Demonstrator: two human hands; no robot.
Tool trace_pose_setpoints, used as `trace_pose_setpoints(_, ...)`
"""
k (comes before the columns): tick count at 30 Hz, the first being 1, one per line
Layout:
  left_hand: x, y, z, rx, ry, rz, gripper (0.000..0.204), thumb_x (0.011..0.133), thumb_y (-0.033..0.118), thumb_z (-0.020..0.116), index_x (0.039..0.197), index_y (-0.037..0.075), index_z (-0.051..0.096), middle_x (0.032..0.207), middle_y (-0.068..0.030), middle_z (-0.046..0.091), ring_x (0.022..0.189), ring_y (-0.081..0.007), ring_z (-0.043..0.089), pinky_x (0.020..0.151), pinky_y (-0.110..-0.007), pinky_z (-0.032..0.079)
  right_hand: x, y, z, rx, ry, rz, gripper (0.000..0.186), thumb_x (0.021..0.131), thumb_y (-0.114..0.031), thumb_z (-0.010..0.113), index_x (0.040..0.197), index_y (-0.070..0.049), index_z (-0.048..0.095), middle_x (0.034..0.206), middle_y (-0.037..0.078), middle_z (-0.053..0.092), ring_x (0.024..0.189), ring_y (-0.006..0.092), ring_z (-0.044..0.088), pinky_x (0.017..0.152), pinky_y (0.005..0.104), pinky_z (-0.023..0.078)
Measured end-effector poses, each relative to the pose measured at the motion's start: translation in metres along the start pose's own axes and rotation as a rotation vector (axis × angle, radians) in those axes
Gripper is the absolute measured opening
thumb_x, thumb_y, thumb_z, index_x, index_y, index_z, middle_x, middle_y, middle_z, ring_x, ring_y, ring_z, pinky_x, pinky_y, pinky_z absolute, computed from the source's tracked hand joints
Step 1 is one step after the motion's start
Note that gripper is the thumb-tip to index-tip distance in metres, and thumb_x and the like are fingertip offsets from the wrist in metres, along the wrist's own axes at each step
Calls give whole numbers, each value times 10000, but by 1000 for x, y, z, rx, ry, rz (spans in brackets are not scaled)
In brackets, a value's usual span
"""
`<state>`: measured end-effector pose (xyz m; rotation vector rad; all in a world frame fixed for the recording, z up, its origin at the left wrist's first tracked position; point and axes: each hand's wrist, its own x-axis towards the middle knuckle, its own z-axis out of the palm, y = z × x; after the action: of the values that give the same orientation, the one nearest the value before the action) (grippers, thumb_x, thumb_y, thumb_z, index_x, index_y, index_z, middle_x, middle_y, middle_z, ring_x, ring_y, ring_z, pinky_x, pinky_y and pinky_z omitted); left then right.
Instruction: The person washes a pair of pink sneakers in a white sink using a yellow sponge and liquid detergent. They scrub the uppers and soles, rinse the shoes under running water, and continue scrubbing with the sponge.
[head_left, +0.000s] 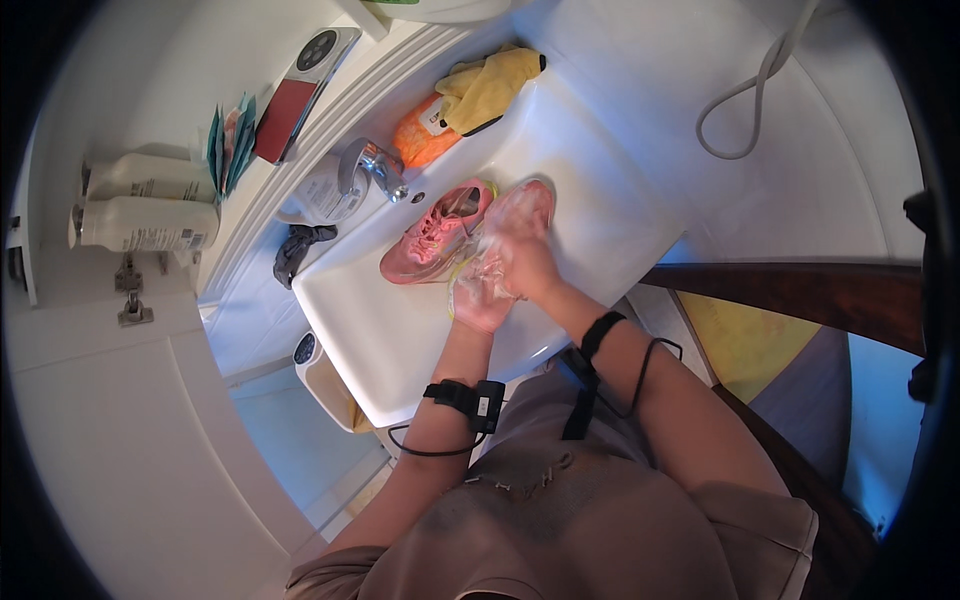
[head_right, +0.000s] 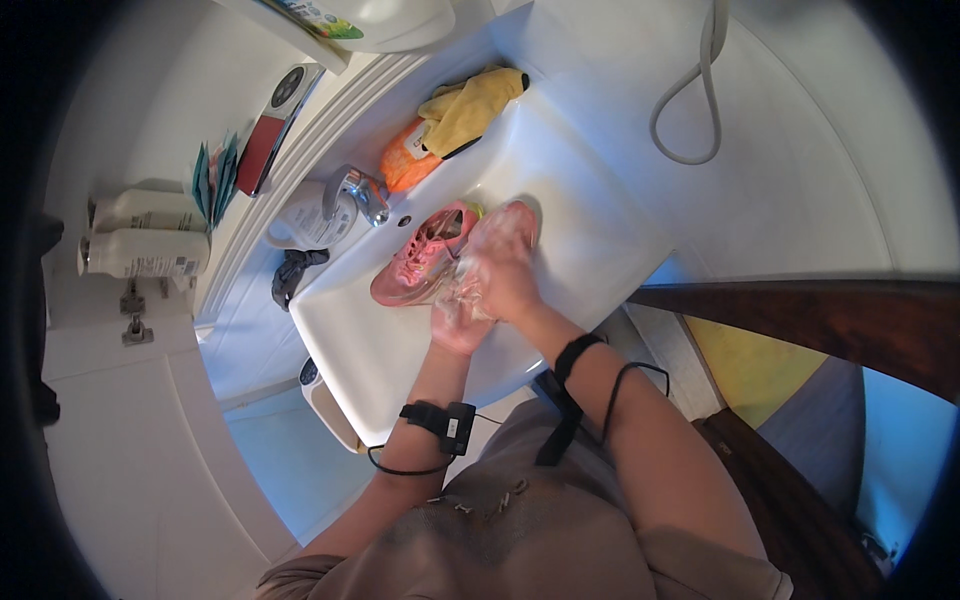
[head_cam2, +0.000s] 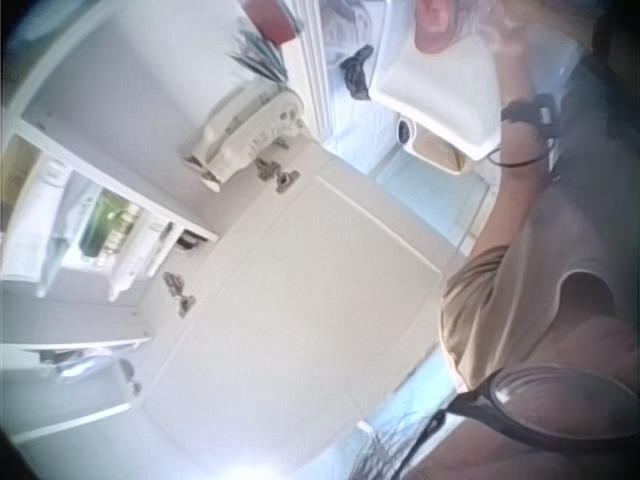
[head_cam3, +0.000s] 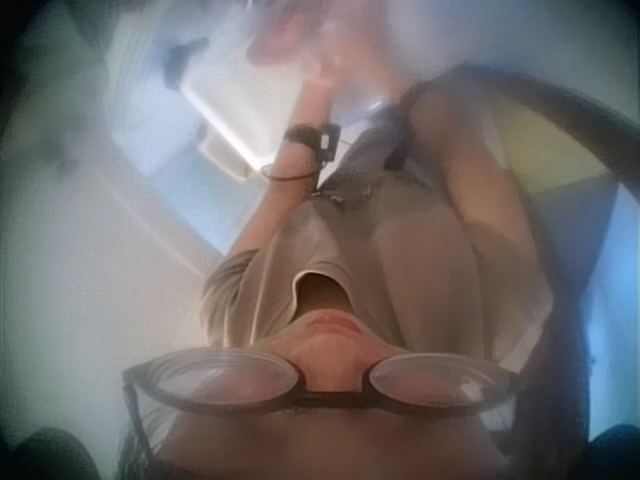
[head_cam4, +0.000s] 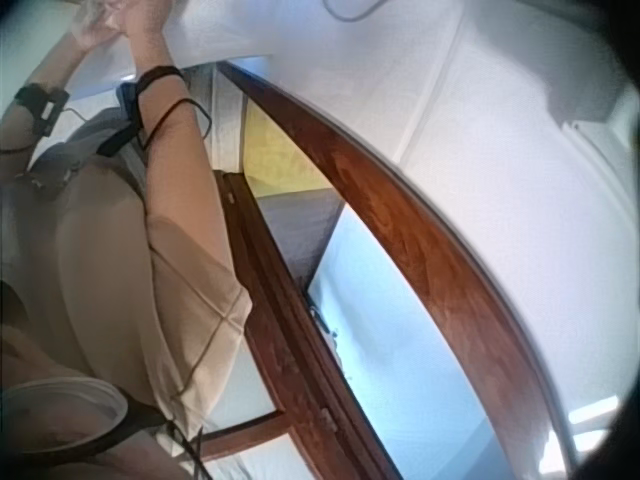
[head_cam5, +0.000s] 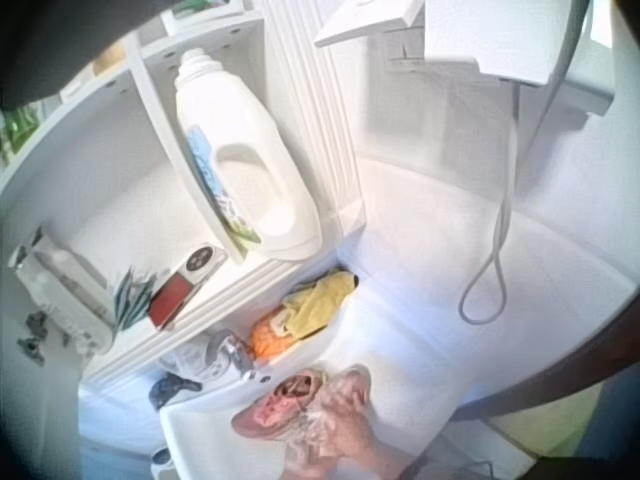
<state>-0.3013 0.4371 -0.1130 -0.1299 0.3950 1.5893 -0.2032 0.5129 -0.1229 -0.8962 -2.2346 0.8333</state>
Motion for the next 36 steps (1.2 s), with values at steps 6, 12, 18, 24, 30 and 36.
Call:
trace_pose_setpoints(6, 7, 2, 10, 209, 241, 47, 477, 986, 327, 480, 1375, 52, 498, 1372, -108, 570, 1246, -264, 551, 1069, -404, 431, 10, 18, 24, 369, -84, 257, 308, 827, -46, 591, 1130, -19, 640, 1182, 230, 633, 1261, 411, 491, 1083, 511, 338)
trace_pose_setpoints(12, 2, -5, -10, 2043, 191, 362, 407, 868, 288, 692, 1154, 2, 649, 1110, -137, 695, 1044, -309, 653, 956, -421, 486, 19, 47, -13, 1210, 524, 756, 236, 1006, -206, 502, 1102, 3, 558, 886, 141, 652, 701, 264, 666, 627, 326, 545)
trace_pose_setpoints(18, 14, 3, -5, 1860, 510, 162, 285, 940, 203, 612, 1061, -48, 674, 1041, -217, 695, 987, -282, 663, 887, -355, 504, 22, 81, -68, 959, 473, 931, 255, 1009, -252, 527, 1067, -4, 546, 894, 119, 644, 680, 167, 642, 603, 286, 539)
trace_pose_setpoints(24, 15, 18, -11, 888, 557, -92, 322, 974, 180, 568, 1241, -1, 563, 1091, -148, 688, 950, -259, 673, 842, -360, 535, 21, 59, -37, 443, 350, 413, 428, 895, -151, 643, 1298, -42, 552, 1278, 194, 597, 1226, 353, 541, 1042, 458, 424)
trace_pose_setpoints(30, 26, 39, -22, 934, 528, -234, 303, 962, 112, 538, 1247, 9, 559, 1084, -134, 679, 983, -246, 672, 846, -350, 548, -17, -16, 14, 131, 12, 72, 552, 811, 6, 604, 1357, -40, 534, 1486, 222, 417, 1439, 413, 296, 1182, 464, 254)
trace_pose_setpoints(36, 18, 36, -12, 1257, 597, -66, 316, 923, 240, 638, 1171, 43, 623, 1060, -75, 697, 968, -247, 665, 825, -399, 535, 13, 33, 19, 268, 141, 186, 558, 809, 5, 592, 1360, -3, 506, 1460, 246, 439, 1379, 429, 373, 1151, 452, 312)
